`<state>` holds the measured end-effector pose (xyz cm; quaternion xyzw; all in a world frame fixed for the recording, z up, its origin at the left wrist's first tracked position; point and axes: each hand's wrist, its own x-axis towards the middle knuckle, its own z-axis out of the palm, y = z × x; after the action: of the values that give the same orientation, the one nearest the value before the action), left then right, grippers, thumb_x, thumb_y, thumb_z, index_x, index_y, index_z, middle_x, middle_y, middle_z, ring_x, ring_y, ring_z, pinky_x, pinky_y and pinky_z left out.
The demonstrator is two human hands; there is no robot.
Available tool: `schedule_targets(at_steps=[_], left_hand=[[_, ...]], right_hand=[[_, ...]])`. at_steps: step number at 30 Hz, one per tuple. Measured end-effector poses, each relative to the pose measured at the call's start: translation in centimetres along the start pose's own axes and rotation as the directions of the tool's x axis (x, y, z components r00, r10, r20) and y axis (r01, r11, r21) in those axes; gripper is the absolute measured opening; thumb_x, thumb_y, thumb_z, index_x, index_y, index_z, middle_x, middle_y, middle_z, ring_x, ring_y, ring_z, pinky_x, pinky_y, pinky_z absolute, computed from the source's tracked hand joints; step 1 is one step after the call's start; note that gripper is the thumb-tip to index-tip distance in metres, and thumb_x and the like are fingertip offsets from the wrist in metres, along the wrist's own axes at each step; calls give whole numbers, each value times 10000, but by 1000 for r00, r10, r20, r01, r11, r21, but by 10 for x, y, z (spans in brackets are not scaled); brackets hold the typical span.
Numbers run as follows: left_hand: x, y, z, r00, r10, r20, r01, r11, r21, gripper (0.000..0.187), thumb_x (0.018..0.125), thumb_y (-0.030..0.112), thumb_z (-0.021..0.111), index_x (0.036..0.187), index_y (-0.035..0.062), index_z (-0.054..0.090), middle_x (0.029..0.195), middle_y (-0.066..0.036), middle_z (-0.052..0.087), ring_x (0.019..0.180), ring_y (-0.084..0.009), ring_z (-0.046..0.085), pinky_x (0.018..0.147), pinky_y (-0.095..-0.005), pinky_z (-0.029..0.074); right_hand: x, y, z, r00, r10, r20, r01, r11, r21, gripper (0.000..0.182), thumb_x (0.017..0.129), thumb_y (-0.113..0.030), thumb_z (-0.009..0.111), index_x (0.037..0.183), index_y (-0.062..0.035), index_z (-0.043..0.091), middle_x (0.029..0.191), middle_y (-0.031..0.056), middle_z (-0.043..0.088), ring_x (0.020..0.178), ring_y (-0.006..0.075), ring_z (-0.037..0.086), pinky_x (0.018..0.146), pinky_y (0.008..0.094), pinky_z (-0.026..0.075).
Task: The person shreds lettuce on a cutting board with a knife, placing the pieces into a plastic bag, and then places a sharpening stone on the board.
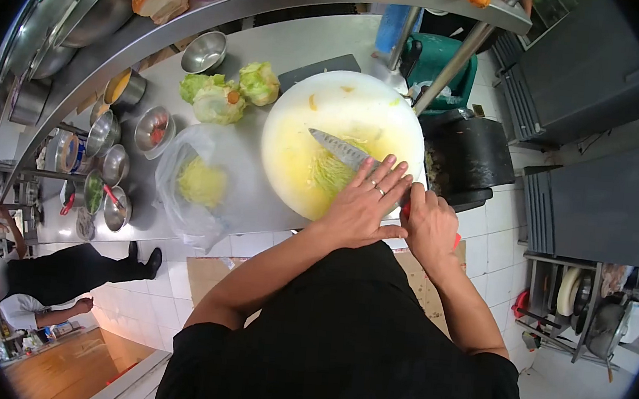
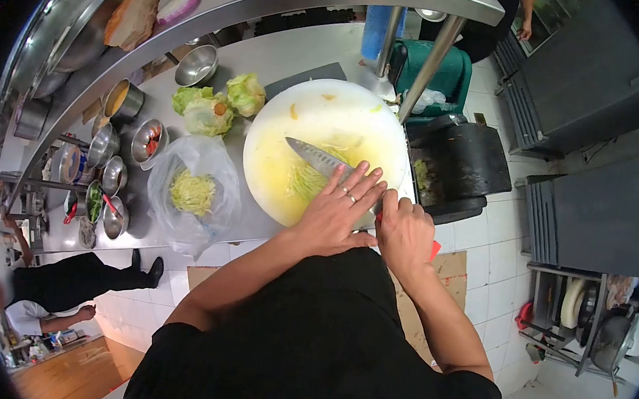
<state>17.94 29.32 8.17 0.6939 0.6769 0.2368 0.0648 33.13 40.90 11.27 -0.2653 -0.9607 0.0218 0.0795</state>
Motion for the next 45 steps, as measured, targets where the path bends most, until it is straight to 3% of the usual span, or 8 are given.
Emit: schedule_targets(at_steps=[6,12,17,24,29,32,38,45], left_hand=[[-20,-32,15,964,-262,37,261,965,14,955,973,666,538,1585,-37,332,1673,-234,298,1571,-405,233,1288,-523,166],[-61,-50,6,966,-210,-151,201,977,-75,1194,809,678,759,1595,-77,272,1667,-297,253,1563,-471,207,1270,-577,162],[-66,-47,27,843,-500,-199,512,859,10,1572,540,768,875,1597,-129,135,1643,-401,141,1540,-559,147,1249,-621,168],[-47,-63,29,836,-503,-219,510,860,-29,1604,500,735,901,1616,-101,107,1639,-407,136,1521,-584,164,1219,-670,209],[-36,-82,16,938,-334,-90,329,942,-66,1456,504,706,913,1662,127,246,1655,-331,201,1527,-561,181,1235,-661,175],[-32,-80,14,958,-278,-71,276,960,-46,1276,536,734,885,1594,185,427,1609,-286,299,1505,-559,220,1233,-660,171],[-26,-56,37,878,-336,-340,320,942,-103,835,735,633,831,1357,103,655,1449,-264,433,1378,-552,351,1180,-663,255],[-45,-71,24,710,-446,-545,290,891,-350,397,744,136,836,1099,36,689,1377,-241,495,1297,-460,468,1083,-528,423]], right_hand=[[-32,51,-37,998,-3,-65,4,1000,9,499,743,-78,775,1205,-110,586,852,120,684,775,322,687,703,456,542],[-46,82,-33,900,314,303,-366,921,131,473,833,-127,778,1260,-140,576,897,141,704,780,326,714,699,474,559],[-22,35,51,965,180,191,-179,984,-22,537,905,-69,639,1427,-156,544,944,154,671,721,321,716,616,442,584],[-13,-5,34,970,-92,226,32,967,254,473,923,-114,651,1387,-74,566,874,189,705,742,359,727,632,466,570],[-33,41,20,861,140,488,-431,710,557,291,1051,-188,580,1293,-26,581,762,123,677,593,235,678,554,399,535],[-54,39,37,678,173,714,-735,179,654,211,1097,-184,497,1238,-41,559,657,23,535,460,124,532,442,298,461],[-37,-65,53,732,138,667,-677,252,691,158,1080,-157,502,1092,0,499,627,77,570,455,171,580,433,343,474],[-16,-114,62,790,40,612,-604,227,764,214,1076,-174,532,986,-11,426,588,92,567,421,178,568,419,361,451]])
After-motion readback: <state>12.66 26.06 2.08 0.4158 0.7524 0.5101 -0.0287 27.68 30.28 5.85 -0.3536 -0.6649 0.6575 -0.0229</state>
